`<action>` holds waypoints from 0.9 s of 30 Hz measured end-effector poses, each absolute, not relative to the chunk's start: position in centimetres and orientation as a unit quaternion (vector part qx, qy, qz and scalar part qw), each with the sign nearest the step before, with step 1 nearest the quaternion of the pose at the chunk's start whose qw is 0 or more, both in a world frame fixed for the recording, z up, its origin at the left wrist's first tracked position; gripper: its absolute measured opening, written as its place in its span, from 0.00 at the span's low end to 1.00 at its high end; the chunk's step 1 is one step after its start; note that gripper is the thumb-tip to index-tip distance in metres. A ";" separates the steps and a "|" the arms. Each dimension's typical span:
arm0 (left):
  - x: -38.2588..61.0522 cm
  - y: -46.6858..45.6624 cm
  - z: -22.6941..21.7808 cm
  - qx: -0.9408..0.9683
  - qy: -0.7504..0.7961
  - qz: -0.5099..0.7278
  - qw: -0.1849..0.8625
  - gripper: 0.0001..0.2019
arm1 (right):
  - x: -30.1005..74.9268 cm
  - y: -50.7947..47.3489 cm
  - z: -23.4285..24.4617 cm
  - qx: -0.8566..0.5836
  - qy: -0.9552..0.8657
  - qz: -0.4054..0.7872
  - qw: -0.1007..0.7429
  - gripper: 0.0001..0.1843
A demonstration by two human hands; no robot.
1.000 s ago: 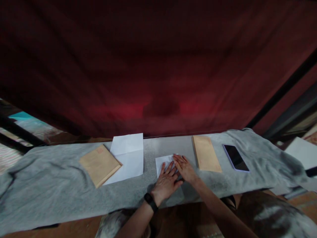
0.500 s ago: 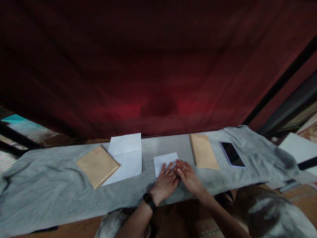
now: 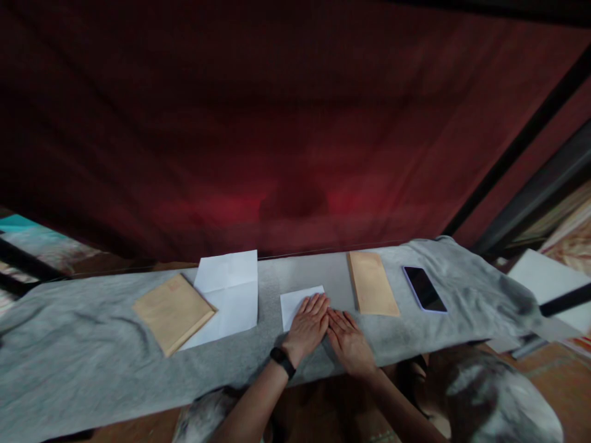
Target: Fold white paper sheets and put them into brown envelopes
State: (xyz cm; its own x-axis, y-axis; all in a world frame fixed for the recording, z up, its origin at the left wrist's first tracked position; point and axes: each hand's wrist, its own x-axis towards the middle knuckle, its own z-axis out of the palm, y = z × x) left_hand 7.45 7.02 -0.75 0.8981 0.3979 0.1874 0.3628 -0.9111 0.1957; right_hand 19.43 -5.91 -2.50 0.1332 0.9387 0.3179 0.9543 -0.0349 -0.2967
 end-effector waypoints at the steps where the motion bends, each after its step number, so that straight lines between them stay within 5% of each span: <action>1: 7.7 7.2 -1.0 0.971 0.199 0.109 0.073 0.24 | 19.4 -5.9 -2.5 -0.720 -0.656 -0.017 0.225 0.23; 27: 7.5 8.4 -2.1 0.926 0.349 0.119 0.085 0.31 | 19.9 -6.5 -2.8 -0.717 -0.671 -0.037 0.184 0.24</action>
State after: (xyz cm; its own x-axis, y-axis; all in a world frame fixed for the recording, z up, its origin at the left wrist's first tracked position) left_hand 7.47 8.37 -2.10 0.7275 0.6669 0.1613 0.6265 -0.7415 0.2401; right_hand 19.85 -6.46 -2.82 0.0957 0.9491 0.3002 0.9765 -0.0311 -0.2131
